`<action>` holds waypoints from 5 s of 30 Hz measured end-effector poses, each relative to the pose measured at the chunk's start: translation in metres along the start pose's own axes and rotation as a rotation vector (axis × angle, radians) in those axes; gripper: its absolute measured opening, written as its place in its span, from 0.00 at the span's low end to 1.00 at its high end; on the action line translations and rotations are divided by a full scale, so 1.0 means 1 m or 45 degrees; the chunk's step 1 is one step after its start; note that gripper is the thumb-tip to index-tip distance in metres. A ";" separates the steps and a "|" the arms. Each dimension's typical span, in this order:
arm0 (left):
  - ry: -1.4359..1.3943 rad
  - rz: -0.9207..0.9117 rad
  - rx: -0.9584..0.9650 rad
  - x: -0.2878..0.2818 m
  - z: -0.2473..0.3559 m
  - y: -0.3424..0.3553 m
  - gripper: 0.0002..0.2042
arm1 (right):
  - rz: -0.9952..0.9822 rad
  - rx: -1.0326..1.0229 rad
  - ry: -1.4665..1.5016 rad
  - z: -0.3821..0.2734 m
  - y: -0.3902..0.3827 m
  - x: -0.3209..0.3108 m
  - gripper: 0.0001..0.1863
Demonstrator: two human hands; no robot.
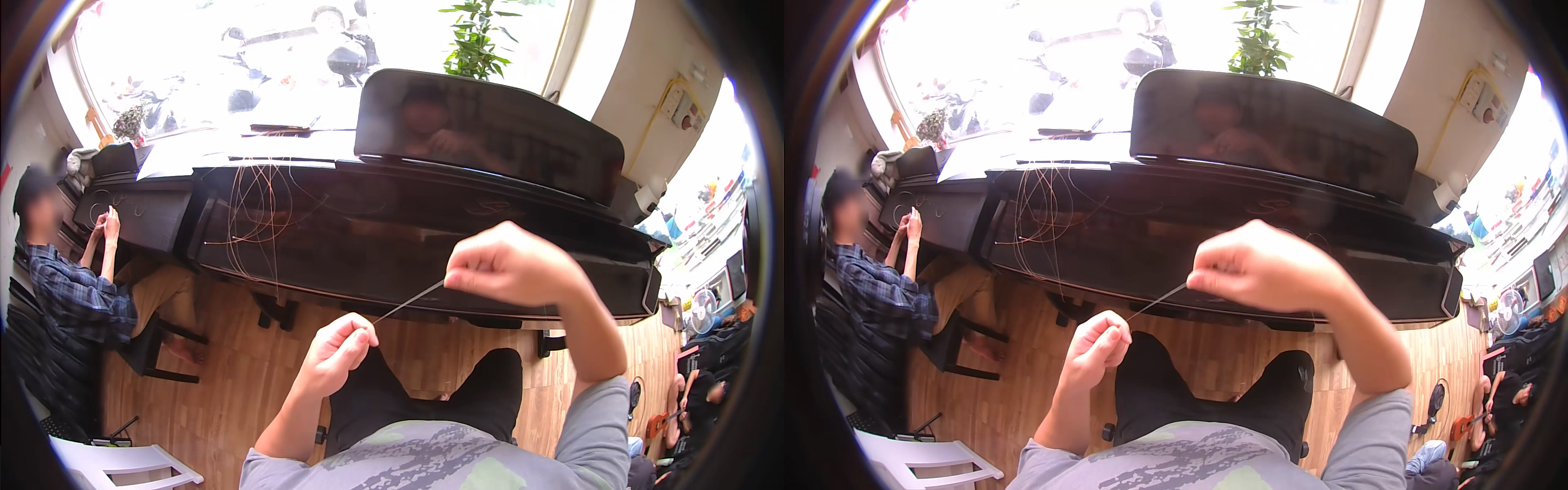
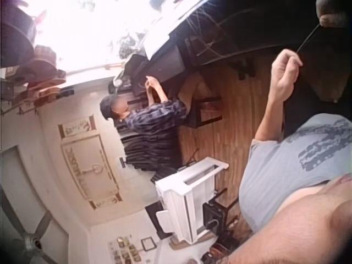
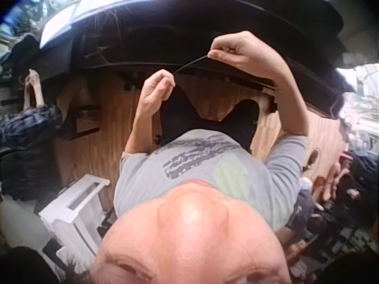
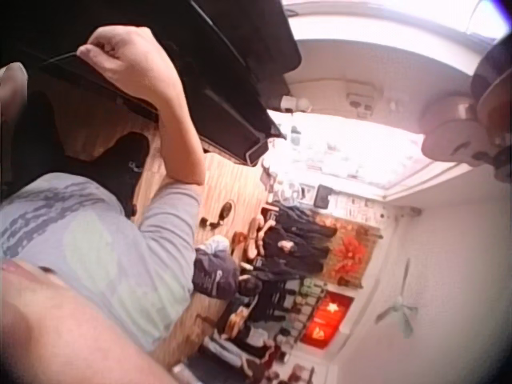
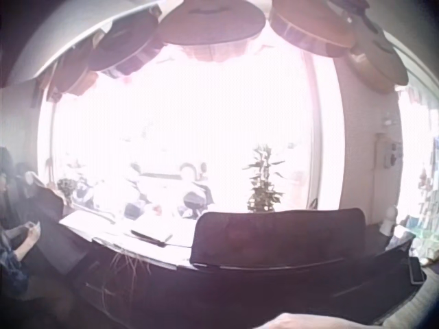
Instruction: The person sits on the floor and repeatedly bends and twists a thin metal wire by hand, forming loops and curves. They occasionally place the wire on the piano surface and continue shaping it.
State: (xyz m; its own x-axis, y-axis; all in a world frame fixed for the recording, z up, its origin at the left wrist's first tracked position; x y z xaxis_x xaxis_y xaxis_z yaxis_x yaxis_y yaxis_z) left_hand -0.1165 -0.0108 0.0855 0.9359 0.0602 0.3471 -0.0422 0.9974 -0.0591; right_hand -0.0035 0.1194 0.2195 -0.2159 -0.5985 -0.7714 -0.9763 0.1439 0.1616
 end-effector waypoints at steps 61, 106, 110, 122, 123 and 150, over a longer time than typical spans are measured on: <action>1.128 1.509 0.370 -0.216 0.122 0.141 0.09 | 0.860 -0.241 -0.961 0.189 0.401 -0.040 0.10; 1.295 0.282 0.609 0.125 -0.081 0.200 0.04 | 1.099 0.208 -0.795 0.187 -0.174 0.039 0.05; 0.895 0.186 0.630 0.111 -0.079 0.201 0.07 | 1.285 0.131 -0.534 0.186 -0.177 0.035 0.04; 0.586 0.324 0.469 0.089 -0.085 0.205 0.06 | 1.085 0.209 -0.471 0.195 -0.165 0.047 0.10; 0.637 0.318 0.452 0.091 -0.084 0.204 0.06 | 1.082 0.212 -0.462 0.195 -0.164 0.047 0.11; 0.965 0.405 0.567 0.102 -0.081 0.197 0.08 | 1.055 0.264 -0.477 0.196 -0.163 0.048 0.15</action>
State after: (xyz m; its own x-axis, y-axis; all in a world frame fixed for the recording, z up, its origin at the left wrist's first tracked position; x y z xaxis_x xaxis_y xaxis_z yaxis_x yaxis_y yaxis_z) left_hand -0.0009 0.1889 0.0336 0.8290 0.4467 -0.3366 -0.3189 0.8719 0.3718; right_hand 0.1480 0.2213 0.0358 -0.7888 0.0464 -0.6130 -0.4827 0.5707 0.6643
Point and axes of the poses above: each hand's wrist, its own y-axis towards the middle knuckle, its own x-axis out of the palm, z = x × y, the point moved 9 cm from there along y, towards the middle knuckle, and after that the axes turned 12 degrees about -x, right-handed, at the moved point
